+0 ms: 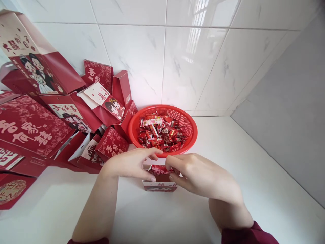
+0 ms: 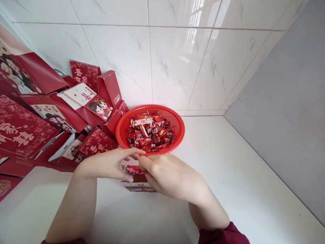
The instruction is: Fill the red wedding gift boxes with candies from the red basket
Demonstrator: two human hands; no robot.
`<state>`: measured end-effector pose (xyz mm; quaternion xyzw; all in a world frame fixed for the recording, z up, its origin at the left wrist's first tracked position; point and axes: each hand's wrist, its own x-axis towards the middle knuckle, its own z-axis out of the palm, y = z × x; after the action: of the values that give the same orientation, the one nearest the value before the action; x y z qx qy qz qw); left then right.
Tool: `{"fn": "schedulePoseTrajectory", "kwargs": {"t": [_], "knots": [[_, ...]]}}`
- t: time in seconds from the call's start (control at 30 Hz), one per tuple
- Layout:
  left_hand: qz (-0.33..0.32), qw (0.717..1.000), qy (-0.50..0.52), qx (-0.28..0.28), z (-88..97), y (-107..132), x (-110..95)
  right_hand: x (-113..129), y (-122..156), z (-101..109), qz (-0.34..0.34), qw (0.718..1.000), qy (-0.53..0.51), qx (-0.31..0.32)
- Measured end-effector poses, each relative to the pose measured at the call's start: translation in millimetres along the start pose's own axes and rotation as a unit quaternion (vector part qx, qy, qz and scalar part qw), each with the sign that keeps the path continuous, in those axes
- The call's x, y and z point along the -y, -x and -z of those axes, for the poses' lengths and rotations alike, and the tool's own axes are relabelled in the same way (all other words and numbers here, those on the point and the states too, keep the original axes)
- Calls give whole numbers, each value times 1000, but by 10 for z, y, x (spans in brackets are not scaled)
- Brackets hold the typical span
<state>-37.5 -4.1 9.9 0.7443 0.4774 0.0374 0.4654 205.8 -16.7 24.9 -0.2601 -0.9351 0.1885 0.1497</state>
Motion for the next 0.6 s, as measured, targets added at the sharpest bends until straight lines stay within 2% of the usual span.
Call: {"fn": "schedulePoseTrajectory", "kwargs": {"t": [0.23, 0.4, 0.6], "knots": [[-43, 999, -23, 8, 41, 16, -46, 7, 14, -42, -71, 996, 49, 8], [-3, 999, -53, -7, 44, 21, -97, -15, -6, -42, -78, 996, 43, 27], [6, 996, -85, -8, 58, 33, -166, -51, -36, -30, -70, 996, 33, 46]]}}
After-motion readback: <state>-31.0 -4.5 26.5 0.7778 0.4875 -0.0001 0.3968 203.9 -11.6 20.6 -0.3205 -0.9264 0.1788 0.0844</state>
